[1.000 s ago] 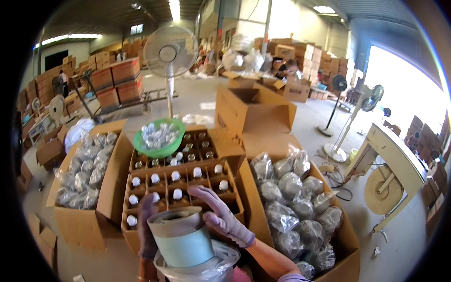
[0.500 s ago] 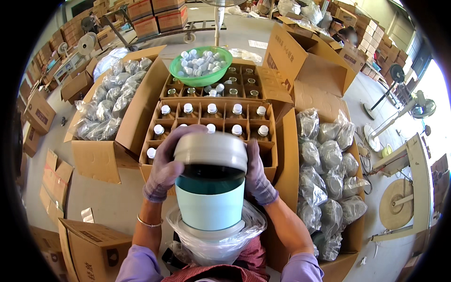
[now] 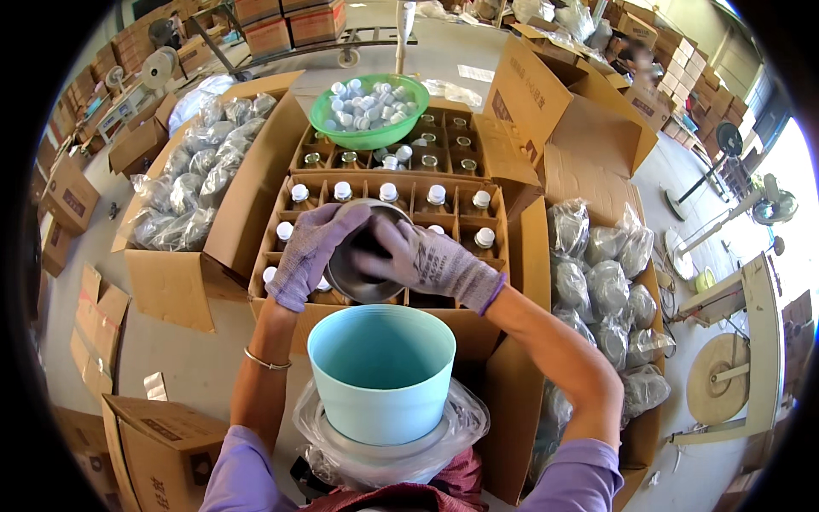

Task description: The person assembles cylindrical components by attaching metallic lids, places each assembly into a plastic bag, and then stacks the bagged items into a cardboard shipping box.

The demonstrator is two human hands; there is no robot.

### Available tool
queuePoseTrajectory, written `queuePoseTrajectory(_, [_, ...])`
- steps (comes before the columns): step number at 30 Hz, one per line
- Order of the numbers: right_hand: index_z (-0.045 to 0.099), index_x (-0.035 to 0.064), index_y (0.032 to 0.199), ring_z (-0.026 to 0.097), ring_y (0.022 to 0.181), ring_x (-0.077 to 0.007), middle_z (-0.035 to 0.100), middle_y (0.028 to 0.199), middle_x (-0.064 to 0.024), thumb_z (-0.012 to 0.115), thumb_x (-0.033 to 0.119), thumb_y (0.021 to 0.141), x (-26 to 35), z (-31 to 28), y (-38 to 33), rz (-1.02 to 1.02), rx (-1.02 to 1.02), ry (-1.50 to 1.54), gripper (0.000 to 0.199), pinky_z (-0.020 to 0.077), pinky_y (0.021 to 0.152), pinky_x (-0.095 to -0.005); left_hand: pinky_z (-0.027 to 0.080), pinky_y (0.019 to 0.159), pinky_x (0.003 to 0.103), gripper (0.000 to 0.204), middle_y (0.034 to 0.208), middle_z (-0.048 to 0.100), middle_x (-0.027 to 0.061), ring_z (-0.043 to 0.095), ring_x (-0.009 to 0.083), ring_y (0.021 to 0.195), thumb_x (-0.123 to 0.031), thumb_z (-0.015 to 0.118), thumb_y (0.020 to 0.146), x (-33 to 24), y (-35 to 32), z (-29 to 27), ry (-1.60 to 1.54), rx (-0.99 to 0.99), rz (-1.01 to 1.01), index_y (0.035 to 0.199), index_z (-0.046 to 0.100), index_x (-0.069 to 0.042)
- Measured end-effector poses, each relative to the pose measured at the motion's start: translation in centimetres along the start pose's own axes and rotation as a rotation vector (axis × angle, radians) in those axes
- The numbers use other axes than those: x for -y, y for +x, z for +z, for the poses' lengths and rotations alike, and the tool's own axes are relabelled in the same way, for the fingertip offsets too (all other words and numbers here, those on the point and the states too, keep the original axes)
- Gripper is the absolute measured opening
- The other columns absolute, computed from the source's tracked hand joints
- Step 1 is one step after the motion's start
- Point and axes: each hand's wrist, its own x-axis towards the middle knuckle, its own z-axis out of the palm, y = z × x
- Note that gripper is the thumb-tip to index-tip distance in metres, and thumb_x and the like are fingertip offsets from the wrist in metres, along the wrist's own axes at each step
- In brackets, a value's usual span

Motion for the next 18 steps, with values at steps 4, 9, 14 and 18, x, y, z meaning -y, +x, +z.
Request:
queuePoseTrajectory(4, [0.047,0.0003,0.124,0.068,0.086,-0.0388,0.062,0.111,-0.0235,0.076,0.041,0.079,2.1,3.1,1.5,0.564,-0.419,0.222,0.067,0.0562,0.069,-0.0479,0.054,0.070,0.029,0.042,0.088,0.072,0.0095,0.066,0.0110,0.078,-0.035,0.078,0.084,1.1,-0.2,4.2,-0.156,-0.373,-0.014,0.103,0.069,0.002])
queuePoseTrajectory(9, [0.057,0.0147,0.130,0.070,0.085,-0.0257,0.072,0.090,-0.0102,0.050,0.062,0.095,0.2,9.4,2.8,1.063,-0.708,2.491,0.060,0.0579,0.076,-0.0401,0.057,0.073,0.039,0.054,0.097,0.068,0.0155,0.070,0.0312,0.085,-0.031,0.085,0.073,4.4,0.4,6.0,0.647,-0.390,0.746,0.110,0.061,-0.001])
queuePoseTrajectory(14, [0.063,0.0107,0.121,0.068,0.086,-0.0259,0.069,0.087,-0.0103,0.060,0.044,0.095,-8.7,7.5,-1.0,1.074,-0.250,1.286,0.043,0.0556,0.082,-0.0373,0.057,0.073,0.029,0.040,0.109,0.067,0.0100,0.068,0.0230,0.086,-0.021,0.072,0.090,3.9,1.5,3.4,-0.452,-0.673,0.145,0.121,0.055,-0.002])
queuePoseTrajectory(18, [0.059,0.0134,0.122,0.064,0.105,-0.0383,0.057,0.122,-0.0219,0.071,0.030,0.085,-12.1,17.7,-3.8,0.669,0.093,0.115,0.042,0.0525,0.093,-0.0467,0.048,0.101,0.040,0.045,0.132,0.057,0.0093,0.058,0.0238,0.118,-0.032,0.056,0.100,4.3,1.1,5.4,-1.211,-0.373,0.001,0.138,0.048,-0.010])
